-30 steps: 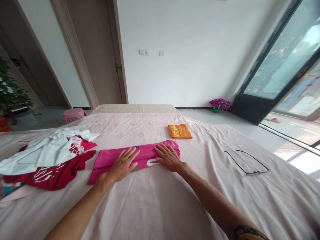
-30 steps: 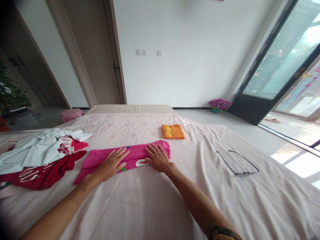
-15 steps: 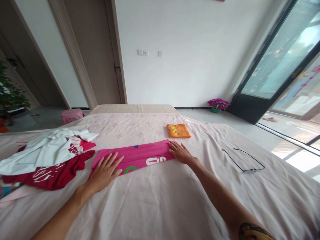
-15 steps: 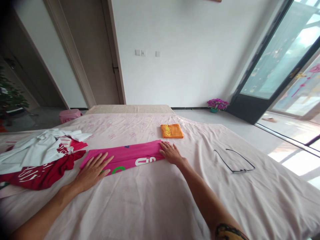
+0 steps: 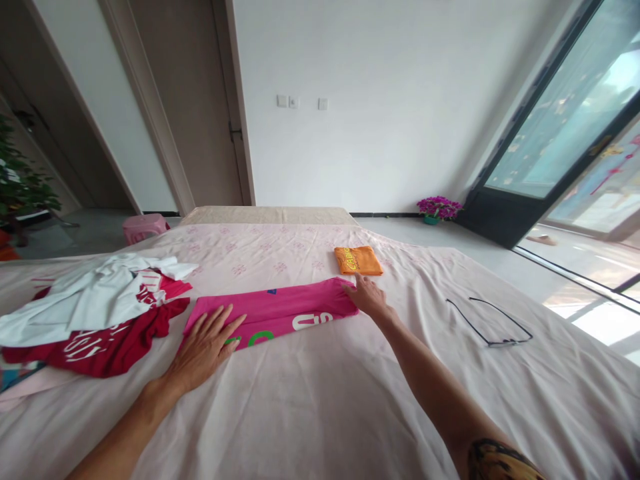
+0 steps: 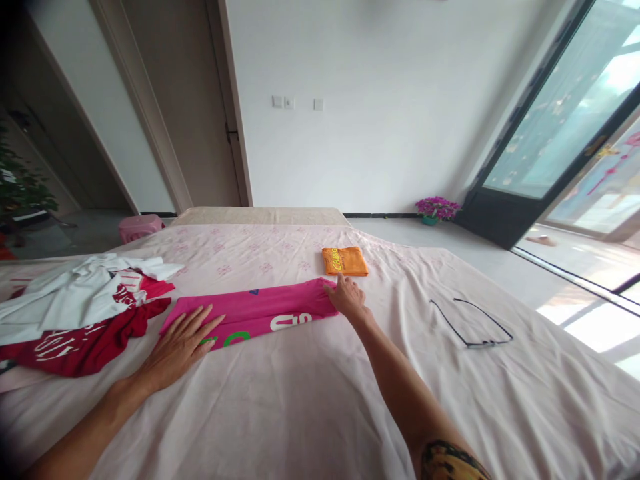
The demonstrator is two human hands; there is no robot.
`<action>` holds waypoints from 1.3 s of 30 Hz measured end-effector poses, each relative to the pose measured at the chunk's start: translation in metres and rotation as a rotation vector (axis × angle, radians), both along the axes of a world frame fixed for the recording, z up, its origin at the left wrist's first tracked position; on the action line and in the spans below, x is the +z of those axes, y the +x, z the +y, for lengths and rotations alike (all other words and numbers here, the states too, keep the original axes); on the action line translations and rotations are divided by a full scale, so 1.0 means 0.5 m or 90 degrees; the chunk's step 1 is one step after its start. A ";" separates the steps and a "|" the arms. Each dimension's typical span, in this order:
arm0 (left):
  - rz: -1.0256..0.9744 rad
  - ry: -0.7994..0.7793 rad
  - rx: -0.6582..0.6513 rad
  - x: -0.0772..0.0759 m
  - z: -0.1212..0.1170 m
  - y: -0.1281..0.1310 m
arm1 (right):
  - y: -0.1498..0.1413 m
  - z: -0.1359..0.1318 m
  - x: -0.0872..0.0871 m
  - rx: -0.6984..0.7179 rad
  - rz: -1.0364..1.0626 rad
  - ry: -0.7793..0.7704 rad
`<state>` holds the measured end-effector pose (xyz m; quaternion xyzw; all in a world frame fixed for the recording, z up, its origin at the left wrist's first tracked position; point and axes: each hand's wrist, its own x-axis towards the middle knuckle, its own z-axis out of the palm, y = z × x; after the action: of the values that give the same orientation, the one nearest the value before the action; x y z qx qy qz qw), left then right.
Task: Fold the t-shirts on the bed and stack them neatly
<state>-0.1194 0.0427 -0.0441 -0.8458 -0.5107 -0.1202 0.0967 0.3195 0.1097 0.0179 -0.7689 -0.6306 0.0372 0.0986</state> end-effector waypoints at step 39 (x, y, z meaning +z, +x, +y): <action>-0.003 0.022 0.155 -0.018 0.021 0.030 | -0.020 0.028 -0.006 -0.040 1.029 0.031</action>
<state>-0.1046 0.0530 -0.0530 -0.7757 -0.6074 -0.1186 0.1237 0.3094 0.1239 0.0148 -0.5193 -0.3435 0.5648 0.5416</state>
